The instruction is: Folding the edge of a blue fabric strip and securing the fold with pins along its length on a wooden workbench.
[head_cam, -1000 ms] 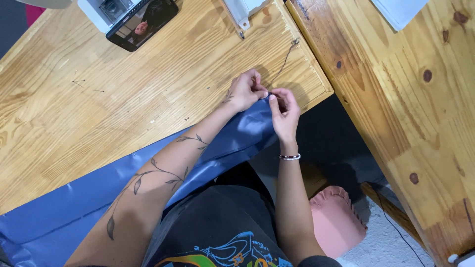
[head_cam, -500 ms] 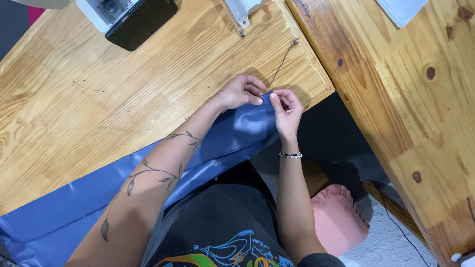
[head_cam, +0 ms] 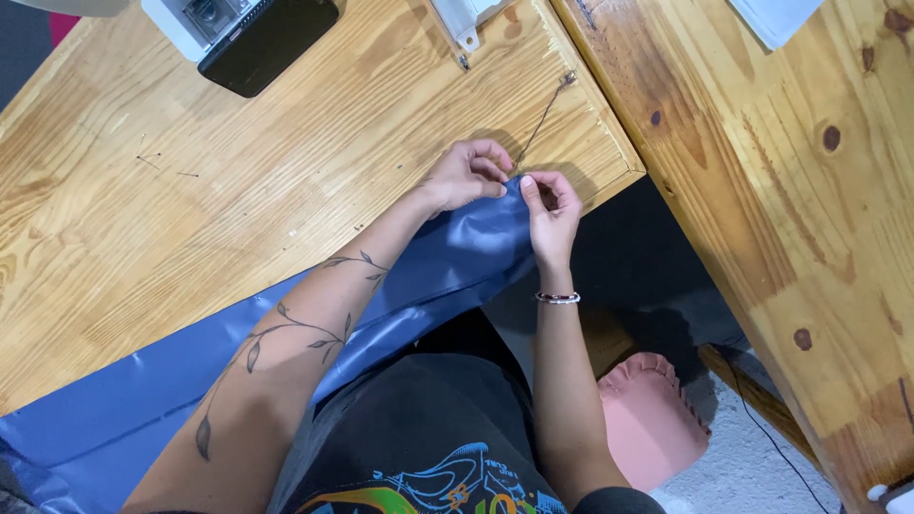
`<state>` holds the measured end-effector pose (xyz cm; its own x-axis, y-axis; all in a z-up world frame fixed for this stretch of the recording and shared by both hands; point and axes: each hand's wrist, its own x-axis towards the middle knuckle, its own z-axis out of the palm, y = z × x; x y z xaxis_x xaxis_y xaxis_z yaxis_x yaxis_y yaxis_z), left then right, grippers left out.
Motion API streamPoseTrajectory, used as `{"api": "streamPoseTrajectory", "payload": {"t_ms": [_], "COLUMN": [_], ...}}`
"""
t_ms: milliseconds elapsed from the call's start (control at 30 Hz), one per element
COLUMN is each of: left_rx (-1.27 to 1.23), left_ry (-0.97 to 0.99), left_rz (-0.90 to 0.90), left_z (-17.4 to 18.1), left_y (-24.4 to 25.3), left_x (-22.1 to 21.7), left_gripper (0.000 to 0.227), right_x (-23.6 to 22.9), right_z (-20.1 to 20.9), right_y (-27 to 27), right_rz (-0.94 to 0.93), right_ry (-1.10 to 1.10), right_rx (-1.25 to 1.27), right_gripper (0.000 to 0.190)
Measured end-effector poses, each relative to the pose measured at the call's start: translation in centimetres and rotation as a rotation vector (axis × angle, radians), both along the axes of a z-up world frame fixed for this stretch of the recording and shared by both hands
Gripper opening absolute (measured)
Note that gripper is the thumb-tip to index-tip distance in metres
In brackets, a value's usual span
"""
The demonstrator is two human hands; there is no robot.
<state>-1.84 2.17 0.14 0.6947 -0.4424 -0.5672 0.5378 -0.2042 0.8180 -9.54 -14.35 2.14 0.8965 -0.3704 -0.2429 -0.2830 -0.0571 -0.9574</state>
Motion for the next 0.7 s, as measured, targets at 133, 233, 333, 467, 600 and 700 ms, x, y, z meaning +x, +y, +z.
{"api": "streamPoseTrajectory", "payload": {"t_ms": [133,233,333,467,600,700], "left_rx": [-0.107,-0.183,-0.203,-0.211,-0.225,-0.237], "left_ry": [0.006,0.014,0.031,0.018,0.026,0.02], "left_rz": [0.018,0.007,-0.01,0.002,0.008,-0.007], "left_z": [0.0,0.5,1.2,0.0,-0.6,-0.3], "left_y": [0.7,1.0,1.5,1.5,1.4,1.6], "left_x": [-0.1,-0.1,0.1,-0.2,-0.3,-0.2], "left_gripper": [0.043,0.043,0.04,0.039,0.04,0.043], "right_x": [0.0,-0.2,-0.4,-0.8,-0.6,-0.5], "right_z": [-0.5,-0.4,0.2,0.6,1.6,2.6], "right_y": [0.2,0.2,0.5,0.8,0.7,0.7], "right_rz": [0.006,0.023,0.071,0.1,0.15,0.174], "right_ry": [0.004,-0.008,-0.045,-0.114,-0.239,-0.288], "right_rx": [-0.039,-0.061,-0.129,-0.16,-0.211,-0.276], "right_gripper": [0.004,0.003,0.005,0.004,0.009,0.011]}}
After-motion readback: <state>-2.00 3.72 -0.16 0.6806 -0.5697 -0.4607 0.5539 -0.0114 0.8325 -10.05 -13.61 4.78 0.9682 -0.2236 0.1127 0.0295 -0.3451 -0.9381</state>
